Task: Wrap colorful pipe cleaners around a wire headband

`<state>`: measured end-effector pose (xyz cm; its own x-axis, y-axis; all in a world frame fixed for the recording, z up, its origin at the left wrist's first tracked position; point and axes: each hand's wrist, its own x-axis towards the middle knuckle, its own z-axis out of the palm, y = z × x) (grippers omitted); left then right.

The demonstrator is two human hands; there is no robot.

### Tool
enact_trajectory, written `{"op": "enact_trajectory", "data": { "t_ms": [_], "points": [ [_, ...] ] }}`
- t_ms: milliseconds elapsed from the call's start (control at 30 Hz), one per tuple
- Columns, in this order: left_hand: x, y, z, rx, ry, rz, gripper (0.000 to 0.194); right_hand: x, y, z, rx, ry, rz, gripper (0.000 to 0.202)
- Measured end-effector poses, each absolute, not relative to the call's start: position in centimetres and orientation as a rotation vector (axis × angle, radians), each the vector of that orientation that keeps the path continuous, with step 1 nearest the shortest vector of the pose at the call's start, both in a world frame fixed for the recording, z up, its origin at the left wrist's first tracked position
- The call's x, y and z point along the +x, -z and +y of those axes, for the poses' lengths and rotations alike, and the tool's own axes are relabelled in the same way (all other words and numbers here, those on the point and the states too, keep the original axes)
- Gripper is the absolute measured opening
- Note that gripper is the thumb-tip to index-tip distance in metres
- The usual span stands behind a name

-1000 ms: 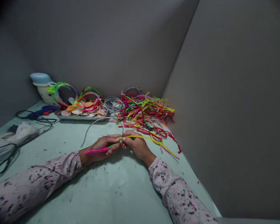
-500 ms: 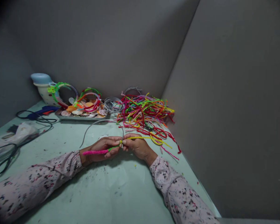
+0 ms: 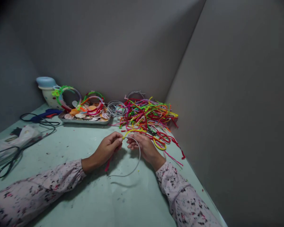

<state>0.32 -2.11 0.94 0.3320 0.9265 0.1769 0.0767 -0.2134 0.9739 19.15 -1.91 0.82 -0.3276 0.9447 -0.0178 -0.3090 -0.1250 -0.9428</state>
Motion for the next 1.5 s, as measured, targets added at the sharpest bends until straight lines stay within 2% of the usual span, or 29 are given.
{"op": "enact_trajectory", "data": {
  "t_ms": [433, 733, 1500],
  "points": [
    [0.2, -1.1, -2.0, 1.281, -0.837, 0.821, 0.022, 18.7, -1.1, -2.3, -1.069, -1.339, -1.444, 0.018],
    [0.1, -0.9, -1.7, 1.372, -0.897, 0.816, 0.017, 18.2, -1.4, -2.5, -1.108, -1.352, -1.390, 0.025],
    [0.1, -1.4, -2.1, 1.492, -0.932, 0.886, 0.018, 17.4, -2.2, -3.3, -1.092, -1.237, -1.513, 0.018]
  ]
}}
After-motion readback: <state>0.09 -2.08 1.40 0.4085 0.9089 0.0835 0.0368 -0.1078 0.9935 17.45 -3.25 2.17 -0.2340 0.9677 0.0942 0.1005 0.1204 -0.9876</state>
